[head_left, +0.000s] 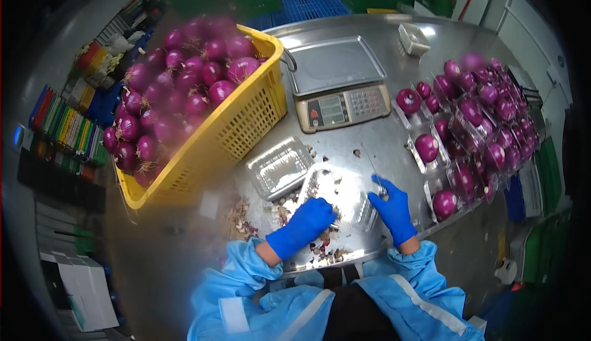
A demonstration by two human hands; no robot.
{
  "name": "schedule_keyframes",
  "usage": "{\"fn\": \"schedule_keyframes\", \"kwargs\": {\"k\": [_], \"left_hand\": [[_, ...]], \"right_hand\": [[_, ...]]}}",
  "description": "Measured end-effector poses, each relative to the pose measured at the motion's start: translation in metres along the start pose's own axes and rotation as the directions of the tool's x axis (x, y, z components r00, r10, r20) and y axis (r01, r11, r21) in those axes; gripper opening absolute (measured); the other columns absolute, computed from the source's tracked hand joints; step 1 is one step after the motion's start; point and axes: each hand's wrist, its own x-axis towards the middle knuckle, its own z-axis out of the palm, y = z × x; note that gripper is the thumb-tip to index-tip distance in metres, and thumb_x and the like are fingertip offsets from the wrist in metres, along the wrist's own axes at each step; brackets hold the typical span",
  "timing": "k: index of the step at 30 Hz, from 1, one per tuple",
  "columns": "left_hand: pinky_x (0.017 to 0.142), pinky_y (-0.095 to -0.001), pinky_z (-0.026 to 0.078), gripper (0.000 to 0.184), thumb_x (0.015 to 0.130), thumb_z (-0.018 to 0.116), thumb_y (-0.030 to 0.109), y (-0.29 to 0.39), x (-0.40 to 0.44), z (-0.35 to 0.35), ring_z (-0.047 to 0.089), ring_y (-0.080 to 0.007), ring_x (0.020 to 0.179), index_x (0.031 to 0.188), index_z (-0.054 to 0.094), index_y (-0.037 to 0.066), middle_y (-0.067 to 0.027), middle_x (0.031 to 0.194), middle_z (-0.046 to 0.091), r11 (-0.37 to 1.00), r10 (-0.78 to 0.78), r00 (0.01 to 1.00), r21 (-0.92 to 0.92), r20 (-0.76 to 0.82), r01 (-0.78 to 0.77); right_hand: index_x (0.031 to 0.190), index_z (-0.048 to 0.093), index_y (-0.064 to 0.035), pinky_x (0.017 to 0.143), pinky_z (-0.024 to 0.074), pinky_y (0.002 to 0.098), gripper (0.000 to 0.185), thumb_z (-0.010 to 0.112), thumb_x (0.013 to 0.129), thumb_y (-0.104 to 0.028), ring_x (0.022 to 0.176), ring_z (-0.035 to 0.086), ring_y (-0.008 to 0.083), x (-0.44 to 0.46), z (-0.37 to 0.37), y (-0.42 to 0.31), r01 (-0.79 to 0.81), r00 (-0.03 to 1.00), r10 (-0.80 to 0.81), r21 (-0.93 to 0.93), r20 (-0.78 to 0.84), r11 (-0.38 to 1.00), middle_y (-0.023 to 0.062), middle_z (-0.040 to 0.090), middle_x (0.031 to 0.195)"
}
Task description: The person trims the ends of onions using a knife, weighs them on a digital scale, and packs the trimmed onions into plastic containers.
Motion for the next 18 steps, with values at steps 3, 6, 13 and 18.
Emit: {"fn": "schedule_keyframes", "kwargs": {"k": [3,6,13,18], "left_hand": [[0.086,-0.0414,0.047,0.047,0.073,0.073,0.021,0.007,0.023,-0.045,0.057,-0.0306,0.100,0.118,0.062,0.010,-0.0108,0.105,0.060,0.996,-0.055,0.992,-0.078,-0.110,0.047],[0.098,-0.0438,0.041,0.061,0.073,0.079,0.019,-0.029,0.018,-0.116,0.053,-0.0347,0.114,0.128,0.056,0.008,-0.0137,0.123,0.056,0.959,-0.186,0.924,-0.265,-0.335,0.097],[0.102,-0.0360,0.042,0.060,0.081,0.074,0.021,-0.202,-0.029,-0.241,0.054,-0.0274,0.121,0.129,0.050,-0.005,-0.0197,0.129,0.055,0.653,-0.626,0.307,-0.266,-0.716,0.709],[0.083,-0.0431,0.049,0.077,0.077,0.074,0.048,-0.259,0.005,-0.272,0.062,-0.0345,0.100,0.123,0.049,-0.008,-0.0260,0.108,0.061,0.339,-0.829,0.179,-0.222,-0.529,0.914]], "right_hand": [[0.112,0.067,-0.0049,0.059,0.0485,0.0290,0.035,0.069,0.078,-0.012,0.062,0.057,0.0092,-0.007,-0.012,0.043,-0.158,0.986,0.162,0.086,-0.049,0.984,0.0049,0.065,0.075],[0.108,0.067,-0.0023,0.067,0.0511,0.0289,0.031,0.067,0.079,-0.013,0.073,0.063,0.0132,-0.023,-0.029,0.102,-0.236,0.945,0.224,-0.024,-0.238,0.971,0.0097,0.069,0.084],[0.131,0.054,-0.0051,0.067,0.0506,0.0323,0.057,0.073,0.079,-0.023,0.071,0.063,0.0193,-0.058,-0.059,0.087,-0.363,0.919,0.251,-0.402,-0.306,0.840,0.0143,0.068,0.084],[0.131,0.055,-0.0077,0.062,0.0481,0.0338,0.056,0.073,0.080,-0.024,0.063,0.058,0.0183,-0.048,-0.075,0.032,-0.430,0.900,0.362,-0.361,-0.243,0.827,0.0131,0.064,0.077]]}}
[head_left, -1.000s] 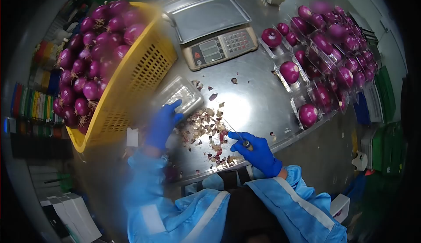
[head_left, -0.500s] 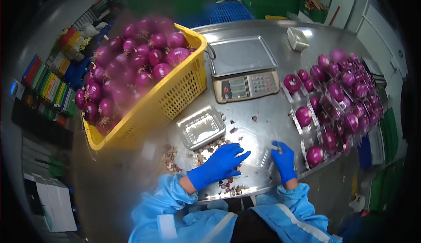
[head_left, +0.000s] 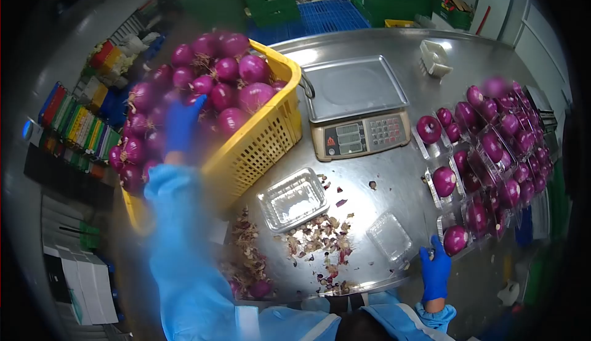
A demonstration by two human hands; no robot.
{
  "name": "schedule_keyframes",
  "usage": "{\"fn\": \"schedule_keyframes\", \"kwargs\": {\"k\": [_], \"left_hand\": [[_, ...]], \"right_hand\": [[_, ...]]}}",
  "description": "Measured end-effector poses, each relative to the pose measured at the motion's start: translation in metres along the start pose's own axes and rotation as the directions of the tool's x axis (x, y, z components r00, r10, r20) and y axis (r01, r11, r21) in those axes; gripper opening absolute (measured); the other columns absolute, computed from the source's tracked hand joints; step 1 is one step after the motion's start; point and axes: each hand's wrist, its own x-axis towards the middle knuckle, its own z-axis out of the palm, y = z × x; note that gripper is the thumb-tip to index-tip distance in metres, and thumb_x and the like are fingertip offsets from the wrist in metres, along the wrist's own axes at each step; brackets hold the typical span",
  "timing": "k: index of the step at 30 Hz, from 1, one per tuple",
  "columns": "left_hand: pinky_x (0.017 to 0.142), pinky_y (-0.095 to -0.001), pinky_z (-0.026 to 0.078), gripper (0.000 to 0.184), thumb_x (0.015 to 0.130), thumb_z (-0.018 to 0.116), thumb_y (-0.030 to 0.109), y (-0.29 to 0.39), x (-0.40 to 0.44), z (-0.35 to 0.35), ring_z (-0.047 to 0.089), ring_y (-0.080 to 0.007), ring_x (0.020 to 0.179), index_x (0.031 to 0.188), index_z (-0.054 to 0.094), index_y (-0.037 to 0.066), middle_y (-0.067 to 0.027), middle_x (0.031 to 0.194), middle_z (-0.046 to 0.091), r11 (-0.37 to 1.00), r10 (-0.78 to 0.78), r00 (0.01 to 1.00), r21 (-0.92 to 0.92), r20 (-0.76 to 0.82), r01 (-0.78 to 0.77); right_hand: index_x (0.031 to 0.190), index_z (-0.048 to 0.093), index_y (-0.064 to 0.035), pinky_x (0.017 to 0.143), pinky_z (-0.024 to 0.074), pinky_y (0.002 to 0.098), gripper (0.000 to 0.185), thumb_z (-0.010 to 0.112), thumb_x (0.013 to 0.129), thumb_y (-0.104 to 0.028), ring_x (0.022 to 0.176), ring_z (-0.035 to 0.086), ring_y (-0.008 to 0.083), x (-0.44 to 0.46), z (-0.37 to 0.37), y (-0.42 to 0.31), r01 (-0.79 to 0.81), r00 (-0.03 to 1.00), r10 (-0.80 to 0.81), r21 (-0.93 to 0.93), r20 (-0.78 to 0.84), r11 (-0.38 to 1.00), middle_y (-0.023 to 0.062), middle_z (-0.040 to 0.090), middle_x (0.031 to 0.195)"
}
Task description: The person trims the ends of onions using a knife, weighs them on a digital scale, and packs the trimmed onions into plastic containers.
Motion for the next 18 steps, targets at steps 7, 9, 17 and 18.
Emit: {"fn": "schedule_keyframes", "kwargs": {"k": [7,9,17,18], "left_hand": [[0.087,-0.0422,0.048,0.039,0.075,0.071,0.034,0.001,-0.016,0.002,0.060,-0.0315,0.099,0.105,0.065,0.008,-0.0121,0.106,0.063,0.902,0.414,0.905,-0.090,-0.097,-0.423],[0.089,-0.0377,0.049,0.052,0.073,0.074,0.030,0.035,-0.054,-0.014,0.059,-0.0246,0.103,0.116,0.060,0.005,-0.0097,0.111,0.062,0.862,0.152,0.978,-0.465,-0.143,-0.202],[0.102,-0.0381,0.043,0.090,0.057,0.083,0.030,0.040,-0.281,-0.019,0.058,-0.0265,0.113,0.134,0.047,0.000,-0.0132,0.127,0.056,0.537,0.407,0.611,-0.719,0.679,0.441],[0.102,-0.0381,0.043,0.092,0.056,0.084,0.030,0.042,-0.298,-0.019,0.058,-0.0266,0.112,0.134,0.047,-0.001,-0.0130,0.125,0.058,0.494,0.375,0.539,-0.655,0.754,0.572]], "right_hand": [[0.119,0.063,-0.0075,0.064,0.0494,0.0295,0.037,0.069,0.083,-0.016,0.068,0.062,0.0145,-0.018,0.024,-0.051,0.126,0.967,-0.203,0.405,0.154,0.906,0.0117,0.068,0.082],[0.113,0.065,-0.0074,0.064,0.0497,0.0288,0.032,0.069,0.083,-0.016,0.068,0.063,0.0143,-0.019,0.021,-0.073,0.172,0.922,-0.316,0.496,0.223,0.851,0.0106,0.068,0.083],[0.095,0.065,-0.0123,0.056,0.0472,0.0322,0.025,0.074,0.078,-0.029,0.061,0.061,0.0275,-0.020,0.005,-0.147,0.620,0.467,-0.830,0.557,0.304,0.553,0.0077,0.062,0.075],[0.094,0.064,-0.0125,0.055,0.0462,0.0327,0.027,0.075,0.078,-0.032,0.061,0.060,0.0287,-0.024,0.008,-0.152,0.659,0.412,-0.863,0.558,0.293,0.504,0.0074,0.061,0.075]]}}
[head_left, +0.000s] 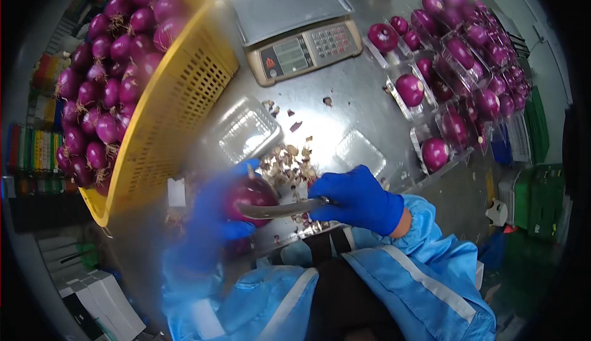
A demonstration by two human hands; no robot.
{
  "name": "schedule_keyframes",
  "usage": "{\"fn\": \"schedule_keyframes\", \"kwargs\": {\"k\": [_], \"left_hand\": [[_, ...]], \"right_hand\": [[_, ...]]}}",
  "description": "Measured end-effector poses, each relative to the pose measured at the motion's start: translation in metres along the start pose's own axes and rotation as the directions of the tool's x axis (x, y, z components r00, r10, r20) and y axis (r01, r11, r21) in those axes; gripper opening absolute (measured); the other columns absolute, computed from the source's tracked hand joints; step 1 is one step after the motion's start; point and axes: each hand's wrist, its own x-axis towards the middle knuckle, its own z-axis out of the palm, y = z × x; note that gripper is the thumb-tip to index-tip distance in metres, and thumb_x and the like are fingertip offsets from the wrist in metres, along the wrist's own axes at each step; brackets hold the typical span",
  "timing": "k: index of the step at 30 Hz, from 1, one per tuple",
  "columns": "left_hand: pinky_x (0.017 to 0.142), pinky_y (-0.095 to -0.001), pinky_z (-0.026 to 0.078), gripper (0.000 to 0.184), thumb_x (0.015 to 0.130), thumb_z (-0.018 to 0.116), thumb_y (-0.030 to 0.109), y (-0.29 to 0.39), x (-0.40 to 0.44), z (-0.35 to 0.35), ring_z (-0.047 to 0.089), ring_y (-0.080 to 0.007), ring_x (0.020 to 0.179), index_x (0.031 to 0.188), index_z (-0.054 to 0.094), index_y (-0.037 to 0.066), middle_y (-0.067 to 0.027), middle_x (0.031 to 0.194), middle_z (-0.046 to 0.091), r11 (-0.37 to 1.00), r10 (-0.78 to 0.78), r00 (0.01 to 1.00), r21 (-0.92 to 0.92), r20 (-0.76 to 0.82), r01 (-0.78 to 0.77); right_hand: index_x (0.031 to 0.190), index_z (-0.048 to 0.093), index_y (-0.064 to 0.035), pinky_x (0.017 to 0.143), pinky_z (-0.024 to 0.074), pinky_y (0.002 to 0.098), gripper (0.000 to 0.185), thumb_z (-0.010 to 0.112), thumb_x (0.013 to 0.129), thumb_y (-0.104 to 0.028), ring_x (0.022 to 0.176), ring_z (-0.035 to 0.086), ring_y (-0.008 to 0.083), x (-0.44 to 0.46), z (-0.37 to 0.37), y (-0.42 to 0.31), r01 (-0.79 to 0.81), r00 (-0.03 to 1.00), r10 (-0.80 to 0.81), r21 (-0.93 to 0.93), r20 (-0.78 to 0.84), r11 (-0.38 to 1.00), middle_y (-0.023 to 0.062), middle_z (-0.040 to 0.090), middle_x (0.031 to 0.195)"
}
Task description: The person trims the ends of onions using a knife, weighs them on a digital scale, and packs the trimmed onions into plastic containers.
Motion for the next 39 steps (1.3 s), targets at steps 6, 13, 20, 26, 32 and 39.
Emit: {"fn": "schedule_keyframes", "kwargs": {"k": [6,13,20,26,32,39], "left_hand": [[0.099,-0.0372,0.045,0.095,0.050,0.084,0.027,-0.007,-0.038,0.026,0.060,-0.0256,0.108,0.132,0.048,-0.003,-0.0155,0.117,0.062,0.962,-0.231,0.972,-0.139,0.035,0.233],[0.099,-0.0366,0.046,0.091,0.047,0.083,0.024,-0.040,-0.064,0.008,0.058,-0.0236,0.112,0.129,0.052,0.000,-0.0141,0.123,0.058,0.984,-0.127,0.978,0.103,-0.168,0.145],[0.098,-0.0516,0.048,0.105,0.077,0.074,0.044,-0.080,-0.074,0.008,0.052,-0.0440,0.117,0.150,0.010,0.004,-0.0246,0.129,0.050,0.744,-0.292,0.942,-0.658,-0.165,0.115],[0.098,-0.0523,0.048,0.079,0.087,0.064,0.044,-0.097,-0.079,0.031,0.050,-0.0406,0.120,0.143,0.026,0.004,-0.0228,0.138,0.042,0.503,-0.412,0.910,-0.844,-0.046,0.184],[0.096,-0.0616,0.045,0.088,0.083,0.063,0.053,-0.100,-0.084,0.039,0.042,-0.0483,0.124,0.143,0.026,0.000,-0.0302,0.139,0.037,-0.051,-0.324,0.926,-0.981,0.193,0.187],[0.094,-0.0590,0.047,0.079,0.086,0.061,0.048,-0.100,-0.090,0.049,0.047,-0.0515,0.116,0.142,0.030,0.001,-0.0310,0.137,0.039,0.260,-0.413,0.911,-0.957,0.008,0.126]], "right_hand": [[0.090,0.063,-0.0161,0.051,0.0475,0.0339,0.028,0.073,0.078,-0.039,0.057,0.060,0.0280,-0.012,0.030,-0.006,0.057,0.998,-0.062,-0.204,-0.015,0.977,0.0068,0.060,0.072],[0.086,0.065,-0.0118,0.056,0.0492,0.0354,0.027,0.068,0.084,-0.039,0.062,0.063,0.0280,-0.056,0.064,0.040,-0.297,0.951,0.306,-0.121,0.055,0.947,0.0096,0.062,0.071],[0.084,0.065,-0.0114,0.053,0.0468,0.0363,0.025,0.069,0.083,-0.036,0.058,0.061,0.0288,-0.044,0.063,0.018,-0.280,0.956,0.280,0.023,-0.090,0.960,0.0106,0.060,0.066],[0.085,0.064,-0.0149,0.047,0.0444,0.0356,0.039,0.068,0.077,-0.053,0.053,0.059,0.0249,-0.036,0.058,-0.010,0.059,0.998,-0.054,-0.271,0.029,0.961,0.0061,0.057,0.070],[0.082,0.063,-0.0150,0.048,0.0464,0.0356,0.041,0.066,0.077,-0.055,0.055,0.061,0.0246,-0.039,0.061,0.011,0.020,1.000,-0.023,-0.328,-0.005,0.944,0.0054,0.058,0.069],[0.082,0.064,-0.0139,0.051,0.0480,0.0354,0.038,0.064,0.081,-0.052,0.059,0.062,0.0257,-0.047,0.057,0.007,0.002,0.998,0.015,-0.248,0.065,0.969,0.0066,0.061,0.071]]}}
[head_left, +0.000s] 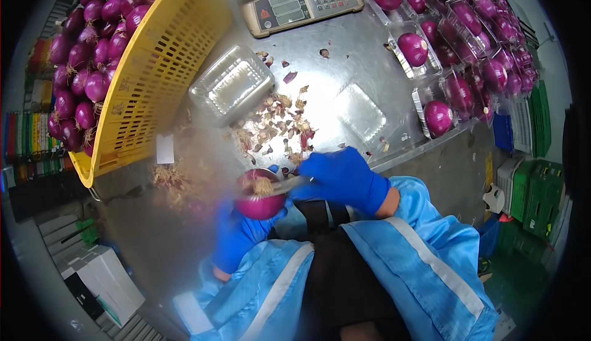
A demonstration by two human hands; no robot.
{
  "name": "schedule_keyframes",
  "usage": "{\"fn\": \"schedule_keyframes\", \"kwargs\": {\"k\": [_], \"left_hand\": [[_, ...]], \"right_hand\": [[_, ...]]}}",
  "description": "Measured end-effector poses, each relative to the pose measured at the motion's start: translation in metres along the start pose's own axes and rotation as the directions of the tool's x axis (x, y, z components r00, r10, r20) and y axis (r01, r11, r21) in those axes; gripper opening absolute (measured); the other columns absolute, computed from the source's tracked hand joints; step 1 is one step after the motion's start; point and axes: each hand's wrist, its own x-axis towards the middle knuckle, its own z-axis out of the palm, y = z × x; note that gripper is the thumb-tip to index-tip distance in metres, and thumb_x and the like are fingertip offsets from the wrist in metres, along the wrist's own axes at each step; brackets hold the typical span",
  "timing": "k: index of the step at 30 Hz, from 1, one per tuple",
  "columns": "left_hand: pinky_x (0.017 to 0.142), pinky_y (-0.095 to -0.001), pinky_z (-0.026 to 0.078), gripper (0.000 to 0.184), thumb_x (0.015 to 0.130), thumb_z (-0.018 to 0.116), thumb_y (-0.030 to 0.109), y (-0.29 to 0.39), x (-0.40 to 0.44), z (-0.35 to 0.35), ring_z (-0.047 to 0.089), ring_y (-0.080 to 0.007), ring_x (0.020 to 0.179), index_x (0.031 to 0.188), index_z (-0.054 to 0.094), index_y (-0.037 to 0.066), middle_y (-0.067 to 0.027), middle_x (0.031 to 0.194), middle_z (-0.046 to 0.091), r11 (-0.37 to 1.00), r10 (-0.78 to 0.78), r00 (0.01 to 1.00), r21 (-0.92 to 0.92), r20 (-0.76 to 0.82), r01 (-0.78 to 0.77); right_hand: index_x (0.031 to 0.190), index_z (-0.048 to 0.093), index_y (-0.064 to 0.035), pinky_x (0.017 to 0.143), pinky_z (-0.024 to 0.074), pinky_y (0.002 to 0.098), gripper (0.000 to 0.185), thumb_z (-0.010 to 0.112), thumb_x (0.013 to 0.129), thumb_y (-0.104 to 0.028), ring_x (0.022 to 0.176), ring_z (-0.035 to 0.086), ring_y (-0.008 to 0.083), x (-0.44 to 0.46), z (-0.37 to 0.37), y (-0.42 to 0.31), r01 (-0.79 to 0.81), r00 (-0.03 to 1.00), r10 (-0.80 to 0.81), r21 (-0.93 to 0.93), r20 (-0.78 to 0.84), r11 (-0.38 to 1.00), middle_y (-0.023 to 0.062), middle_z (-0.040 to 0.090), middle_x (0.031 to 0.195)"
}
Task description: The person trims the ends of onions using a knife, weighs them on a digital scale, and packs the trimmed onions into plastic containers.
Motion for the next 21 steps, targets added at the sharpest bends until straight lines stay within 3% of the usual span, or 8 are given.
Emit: {"fn": "schedule_keyframes", "kwargs": {"k": [1,7,10,13,14,15,16,21], "left_hand": [[0.094,-0.0585,0.047,0.078,0.087,0.061,0.048,0.000,0.000,-0.003,0.047,-0.0507,0.116,0.141,0.031,0.001,-0.0311,0.136,0.040,0.998,0.035,0.999,0.061,-0.006,-0.035],[0.093,-0.0550,0.049,0.078,0.087,0.061,0.046,-0.001,-0.001,-0.025,0.050,-0.0475,0.115,0.142,0.031,0.000,-0.0313,0.135,0.041,0.983,-0.038,0.999,-0.182,-0.002,0.037],[0.097,-0.0507,0.049,0.075,0.087,0.063,0.039,0.005,-0.002,-0.017,0.050,-0.0441,0.119,0.142,0.031,-0.001,-0.0291,0.133,0.044,0.996,-0.016,0.998,-0.083,0.058,0.020],[0.100,-0.0460,0.048,0.072,0.085,0.065,0.027,0.000,-0.003,-0.005,0.053,-0.0358,0.118,0.144,0.031,0.002,-0.0236,0.134,0.045,0.901,0.265,0.964,0.355,0.008,-0.251],[0.100,-0.0404,0.048,0.074,0.081,0.068,0.013,-0.003,-0.004,0.016,0.054,-0.0283,0.119,0.144,0.032,0.003,-0.0185,0.134,0.047,0.775,0.330,0.944,0.564,0.025,-0.286],[0.100,-0.0393,0.047,0.079,0.077,0.070,0.010,-0.002,0.001,0.017,0.053,-0.0275,0.118,0.145,0.031,0.004,-0.0170,0.130,0.050,0.422,0.429,0.884,0.825,0.184,-0.377],[0.099,-0.0383,0.047,0.083,0.074,0.073,0.008,0.001,0.007,0.015,0.053,-0.0266,0.118,0.145,0.030,0.004,-0.0156,0.125,0.053,-0.020,0.466,0.808,0.918,0.360,-0.397],[0.085,-0.0431,0.047,0.116,0.057,0.085,0.018,0.011,0.040,0.043,0.056,-0.0357,0.095,0.150,0.017,0.004,-0.0183,0.110,0.057,-0.548,0.470,0.672,0.786,0.572,-0.286]], "right_hand": [[0.083,0.064,-0.0135,0.052,0.0482,0.0360,0.037,0.064,0.082,-0.050,0.060,0.062,0.0262,-0.015,0.017,0.019,-0.040,0.999,0.041,0.063,-0.013,0.997,0.0071,0.061,0.071],[0.096,0.068,-0.0121,0.062,0.0495,0.0387,0.034,0.062,0.087,-0.045,0.071,0.064,0.0300,-0.038,0.031,0.040,-0.280,0.952,0.260,0.115,0.161,0.953,0.0099,0.065,0.078],[0.101,0.068,-0.0111,0.066,0.0506,0.0369,0.037,0.064,0.085,-0.044,0.076,0.066,0.0290,-0.019,0.014,0.023,-0.310,0.949,0.286,0.229,0.133,0.923,0.0115,0.067,0.082],[0.112,0.066,-0.0098,0.074,0.0523,0.0342,0.041,0.071,0.083,-0.039,0.085,0.068,0.0246,-0.003,0.005,0.011,-0.374,0.927,0.353,0.431,0.130,0.821,0.0115,0.069,0.092],[0.116,0.064,-0.0095,0.077,0.0525,0.0334,0.044,0.073,0.082,-0.036,0.089,0.068,0.0230,0.002,0.008,0.005,-0.353,0.931,0.343,0.537,0.123,0.766,0.0113,0.069,0.097],[0.120,0.063,-0.0091,0.080,0.0527,0.0326,0.048,0.075,0.081,-0.034,0.094,0.068,0.0214,0.011,0.010,-0.001,-0.313,0.942,0.317,0.636,0.112,0.705,0.0111,0.070,0.101],[0.133,0.053,-0.0096,0.086,0.0518,0.0320,0.063,0.078,0.079,-0.028,0.102,0.066,0.0199,0.021,0.008,-0.003,-0.313,0.949,0.267,0.602,0.168,0.734,0.0111,0.067,0.114],[0.143,0.040,-0.0104,0.092,0.0495,0.0341,0.083,0.080,0.074,-0.032,0.110,0.062,0.0250,0.067,0.005,-0.008,-0.250,0.965,0.158,0.547,0.210,0.799,0.0165,0.061,0.125]]}}
